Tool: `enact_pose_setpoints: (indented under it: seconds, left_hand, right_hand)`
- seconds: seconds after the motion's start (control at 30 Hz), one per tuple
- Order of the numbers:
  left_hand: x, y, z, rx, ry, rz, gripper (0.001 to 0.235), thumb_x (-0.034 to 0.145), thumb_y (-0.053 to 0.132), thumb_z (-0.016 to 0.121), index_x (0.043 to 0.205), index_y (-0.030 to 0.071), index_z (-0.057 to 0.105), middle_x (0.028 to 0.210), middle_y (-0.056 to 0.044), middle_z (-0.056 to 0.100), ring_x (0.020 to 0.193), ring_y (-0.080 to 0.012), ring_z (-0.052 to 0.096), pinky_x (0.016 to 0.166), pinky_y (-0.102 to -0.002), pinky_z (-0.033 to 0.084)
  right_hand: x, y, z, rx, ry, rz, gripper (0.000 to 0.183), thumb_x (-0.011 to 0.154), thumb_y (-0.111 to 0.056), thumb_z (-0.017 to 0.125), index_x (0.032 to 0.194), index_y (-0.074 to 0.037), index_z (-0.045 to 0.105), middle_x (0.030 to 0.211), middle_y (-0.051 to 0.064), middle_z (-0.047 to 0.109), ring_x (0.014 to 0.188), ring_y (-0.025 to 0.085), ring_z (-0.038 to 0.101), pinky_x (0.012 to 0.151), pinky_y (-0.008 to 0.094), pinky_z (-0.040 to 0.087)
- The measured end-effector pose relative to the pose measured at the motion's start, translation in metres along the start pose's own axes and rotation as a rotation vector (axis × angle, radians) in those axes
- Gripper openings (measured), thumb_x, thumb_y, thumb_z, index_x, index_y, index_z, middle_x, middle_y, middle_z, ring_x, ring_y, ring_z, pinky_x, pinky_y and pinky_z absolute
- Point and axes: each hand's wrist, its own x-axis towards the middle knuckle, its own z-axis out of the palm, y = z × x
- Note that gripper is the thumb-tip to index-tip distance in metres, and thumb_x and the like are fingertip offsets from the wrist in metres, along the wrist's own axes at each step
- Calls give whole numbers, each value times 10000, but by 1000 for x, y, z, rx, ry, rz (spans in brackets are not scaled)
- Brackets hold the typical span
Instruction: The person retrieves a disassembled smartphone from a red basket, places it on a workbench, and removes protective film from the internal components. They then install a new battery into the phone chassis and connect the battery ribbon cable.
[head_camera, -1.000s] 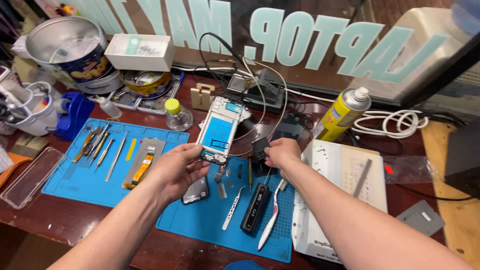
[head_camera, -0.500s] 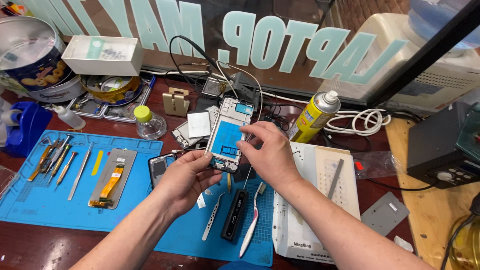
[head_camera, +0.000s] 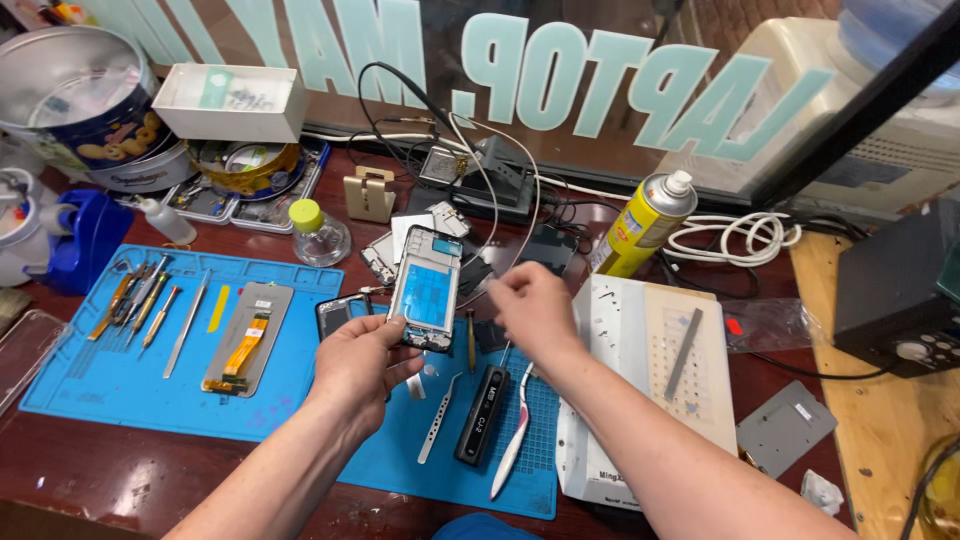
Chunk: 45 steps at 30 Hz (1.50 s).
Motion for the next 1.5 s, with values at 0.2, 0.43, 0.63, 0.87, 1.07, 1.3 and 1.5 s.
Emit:
enact_pose_setpoints:
  seconds: [0.2, 0.43, 0.63, 0.87, 1.07, 1.3, 1.5]
  left_hand:
    - [1, 10, -25, -4, 43, -27, 153, 980, 149, 637, 1090, 44, 646, 932, -62, 677, 804, -168, 643, 722, -325, 596]
    - [10, 10, -36, -10, 20, -58, 170, 972, 163, 646, 1104, 56, 661, 930, -58, 688, 803, -158, 641, 718, -319, 586]
    - [14, 13, -21, -29, -169, -46, 164, 970, 162, 638, 1077, 40, 664, 933, -70, 704, 808, -162, 652, 716, -316, 578]
    - [-19, 24, 31, 85, -485, -49, 168, 960, 168, 624, 1082, 57, 658, 939, -63, 720, 818, -157, 675, 731, -331, 601]
    - [-52, 19, 84, 186, -694, 19, 260, 942, 111, 631, 1185, 51, 701, 983, -47, 756, 827, -135, 704, 737, -318, 583]
    - [-87, 12, 133, 273, -828, 175, 279, 922, 91, 655, 1169, -3, 745, 982, -38, 793, 838, -100, 721, 763, -275, 590]
    - [-121, 11, 152, 517, -823, 477, 369, 942, 180, 750, 1281, 38, 781, 948, -119, 767, 823, -122, 640, 733, -289, 542]
  right_hand:
    - [56, 44, 10, 149, -90, 466, 139, 921, -125, 728, 945, -7, 657, 785, 82, 677, 646, 160, 641, 494, 287, 508]
    - [84, 47, 17, 223, -134, 412, 202, 925, -109, 690, 1100, -11, 661, 894, 95, 702, 687, 160, 694, 557, 270, 600]
    - [63, 6, -18, 161, -114, 204, 257, 943, -188, 693, 1098, 13, 726, 866, 89, 686, 651, 136, 627, 536, 257, 551]
    - [4, -43, -82, 453, -199, 46, 219, 977, -262, 613, 1048, -60, 660, 841, 14, 714, 705, 108, 634, 599, 270, 516]
    - [-33, -47, -130, 281, -121, -108, 208, 984, -181, 631, 1131, -52, 702, 917, 14, 750, 755, 86, 651, 633, 269, 516]
    - [-73, -40, -175, 503, -3, -118, 258, 1016, -190, 601, 1180, -21, 704, 994, 48, 754, 868, 122, 694, 763, 326, 584]
    - [-81, -30, -198, 902, -83, -19, 252, 1015, -203, 569, 1212, -76, 660, 1070, 32, 715, 972, 186, 702, 907, 368, 589]
